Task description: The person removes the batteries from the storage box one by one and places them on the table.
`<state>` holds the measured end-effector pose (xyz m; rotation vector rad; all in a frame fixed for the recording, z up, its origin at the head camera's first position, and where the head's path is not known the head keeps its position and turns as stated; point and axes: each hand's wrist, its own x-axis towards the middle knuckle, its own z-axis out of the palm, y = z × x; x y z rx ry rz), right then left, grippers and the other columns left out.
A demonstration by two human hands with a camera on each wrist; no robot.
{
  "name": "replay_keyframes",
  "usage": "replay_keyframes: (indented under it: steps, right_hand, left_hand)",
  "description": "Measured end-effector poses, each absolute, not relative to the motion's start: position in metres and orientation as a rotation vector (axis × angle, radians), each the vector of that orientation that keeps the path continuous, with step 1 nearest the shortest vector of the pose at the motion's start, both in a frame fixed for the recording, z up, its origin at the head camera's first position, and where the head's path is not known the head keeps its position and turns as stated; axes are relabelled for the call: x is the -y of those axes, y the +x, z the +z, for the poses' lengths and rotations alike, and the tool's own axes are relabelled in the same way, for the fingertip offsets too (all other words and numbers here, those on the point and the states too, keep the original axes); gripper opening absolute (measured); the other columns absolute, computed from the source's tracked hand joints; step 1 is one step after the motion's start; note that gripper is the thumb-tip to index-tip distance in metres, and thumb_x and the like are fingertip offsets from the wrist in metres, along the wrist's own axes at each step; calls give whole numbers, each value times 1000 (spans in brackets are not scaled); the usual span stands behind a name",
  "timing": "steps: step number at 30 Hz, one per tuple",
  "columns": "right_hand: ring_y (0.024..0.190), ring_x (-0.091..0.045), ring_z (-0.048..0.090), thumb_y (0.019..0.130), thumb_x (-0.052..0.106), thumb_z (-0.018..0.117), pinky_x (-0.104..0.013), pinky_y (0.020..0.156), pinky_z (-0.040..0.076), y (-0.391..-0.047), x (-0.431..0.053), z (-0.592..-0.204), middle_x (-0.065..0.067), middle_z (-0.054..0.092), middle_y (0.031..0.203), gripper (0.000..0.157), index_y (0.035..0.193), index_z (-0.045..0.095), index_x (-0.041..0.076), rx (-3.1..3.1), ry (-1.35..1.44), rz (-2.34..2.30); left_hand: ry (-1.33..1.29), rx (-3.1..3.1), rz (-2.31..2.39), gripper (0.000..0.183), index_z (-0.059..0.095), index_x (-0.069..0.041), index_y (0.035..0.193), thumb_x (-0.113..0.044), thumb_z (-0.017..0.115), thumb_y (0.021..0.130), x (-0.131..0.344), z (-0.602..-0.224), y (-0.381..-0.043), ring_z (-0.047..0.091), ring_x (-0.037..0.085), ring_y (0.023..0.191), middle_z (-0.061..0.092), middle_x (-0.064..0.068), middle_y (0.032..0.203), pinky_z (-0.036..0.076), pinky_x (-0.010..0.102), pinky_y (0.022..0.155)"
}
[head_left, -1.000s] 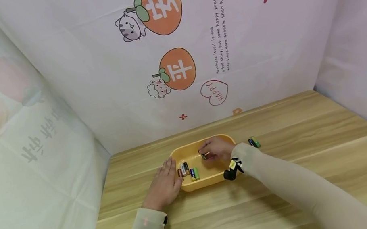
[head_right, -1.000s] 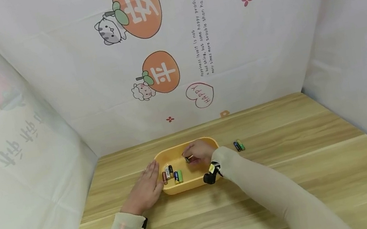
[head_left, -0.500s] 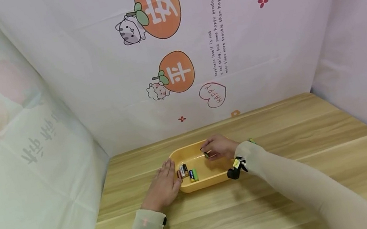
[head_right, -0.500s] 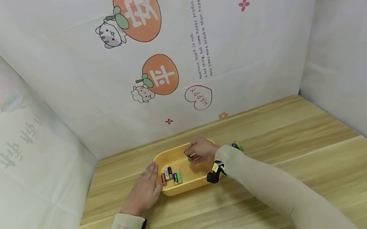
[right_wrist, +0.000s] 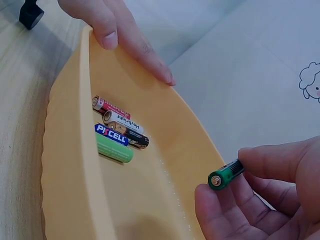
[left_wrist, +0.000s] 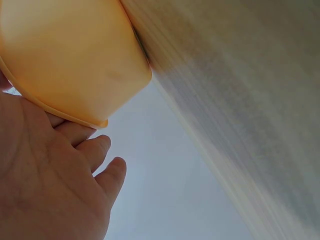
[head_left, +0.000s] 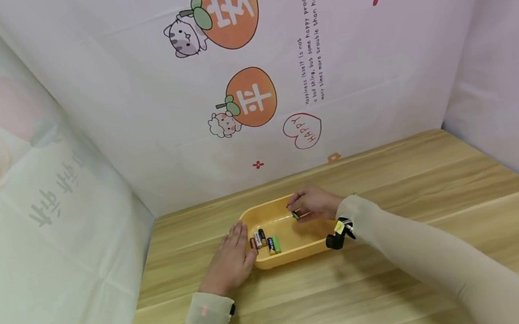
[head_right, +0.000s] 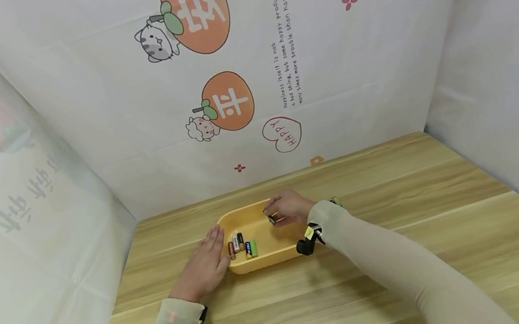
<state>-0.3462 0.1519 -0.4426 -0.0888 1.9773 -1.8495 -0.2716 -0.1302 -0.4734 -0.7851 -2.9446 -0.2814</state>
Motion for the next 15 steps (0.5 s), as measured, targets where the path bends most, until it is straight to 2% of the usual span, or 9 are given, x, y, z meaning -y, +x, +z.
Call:
replay_keyframes:
  steps: [9, 12, 15]
  right_hand:
    - [96, -34, 64, 95, 3, 59, -52, 92, 49, -348, -161, -439, -30, 55, 119, 19, 111, 56, -7, -1989, -93, -1854]
    - [95, -33, 64, 96, 4, 58, -48, 89, 52, -350, -165, -434, -31, 54, 120, 23, 114, 55, -9, -1997, -114, -1852]
    - [98, -34, 63, 97, 5, 58, -46, 89, 53, -352, -172, -431, -25, 57, 114, 26, 118, 53, -10, -2003, -121, -1840]
  left_hand:
    - [-795, 2956, -259, 62, 16, 1, 154, -34, 35, 105, 131, -478, -275, 10, 27, 147, 10, 13, 161, 12, 42, 117]
    - [-792, 2952, -245, 63, 16, 0, 154, -35, 35, 105, 131, -478, -278, 9, 26, 147, 9, 12, 161, 11, 42, 117]
    - [-783, 2957, -247, 63, 16, 0, 154, -35, 36, 105, 132, -479, -279, 9, 26, 147, 10, 12, 161, 11, 42, 117]
